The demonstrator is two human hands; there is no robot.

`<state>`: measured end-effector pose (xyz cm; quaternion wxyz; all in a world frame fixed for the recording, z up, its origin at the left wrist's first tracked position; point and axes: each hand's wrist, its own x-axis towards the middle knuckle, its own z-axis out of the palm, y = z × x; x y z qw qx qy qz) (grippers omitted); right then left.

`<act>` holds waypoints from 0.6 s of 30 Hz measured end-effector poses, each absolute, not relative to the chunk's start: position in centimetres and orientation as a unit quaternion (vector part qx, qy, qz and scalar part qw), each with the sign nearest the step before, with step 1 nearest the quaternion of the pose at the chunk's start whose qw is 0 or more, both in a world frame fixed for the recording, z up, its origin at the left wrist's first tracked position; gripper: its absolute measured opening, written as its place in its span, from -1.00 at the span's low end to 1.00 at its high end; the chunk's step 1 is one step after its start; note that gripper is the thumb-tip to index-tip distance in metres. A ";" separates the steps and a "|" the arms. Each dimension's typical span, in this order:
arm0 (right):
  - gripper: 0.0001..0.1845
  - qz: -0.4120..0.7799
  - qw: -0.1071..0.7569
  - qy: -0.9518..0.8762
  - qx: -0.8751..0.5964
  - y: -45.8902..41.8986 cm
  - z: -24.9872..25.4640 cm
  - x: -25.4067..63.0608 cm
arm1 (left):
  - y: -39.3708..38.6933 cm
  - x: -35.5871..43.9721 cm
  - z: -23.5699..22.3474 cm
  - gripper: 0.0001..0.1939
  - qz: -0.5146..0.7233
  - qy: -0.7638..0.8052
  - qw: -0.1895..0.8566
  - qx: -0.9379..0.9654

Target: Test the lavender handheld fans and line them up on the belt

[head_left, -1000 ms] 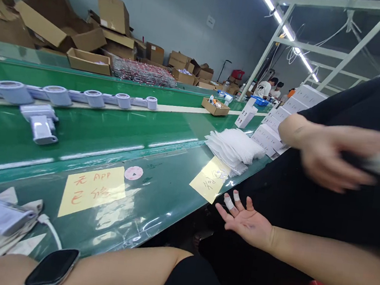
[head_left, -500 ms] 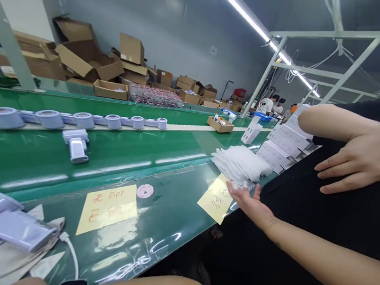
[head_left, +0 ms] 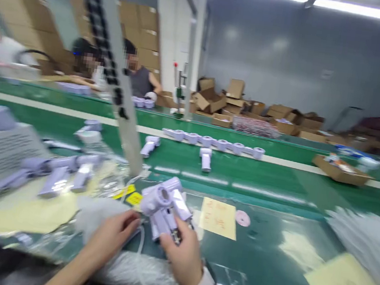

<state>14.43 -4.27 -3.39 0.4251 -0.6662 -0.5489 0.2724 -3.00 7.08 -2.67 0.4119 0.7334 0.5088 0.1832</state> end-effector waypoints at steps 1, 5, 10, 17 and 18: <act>-0.56 0.282 0.437 -0.541 -0.661 -4.5 -3.8 14.6 | 7.3 -3.3 -2.6 -0.68 0.206 0.507 0.456 0.702; -0.47 0.327 0.439 -0.548 -0.632 -5.5 -4.4 15.6 | 7.9 -3.1 -3.2 -0.63 0.234 0.513 0.531 0.633; -0.46 0.347 0.353 -0.595 -0.633 -5.7 -3.3 14.3 | 7.7 -4.1 -3.1 -0.52 0.254 0.489 0.622 0.556; -0.52 0.302 0.205 -0.642 -0.674 -4.7 -0.7 12.1 | 8.6 -6.5 -1.6 -0.38 0.239 0.502 0.628 0.544; -0.51 0.293 0.191 -0.649 -0.676 -4.7 -0.6 11.9 | 8.6 -6.5 -1.0 -0.40 0.238 0.504 0.602 0.572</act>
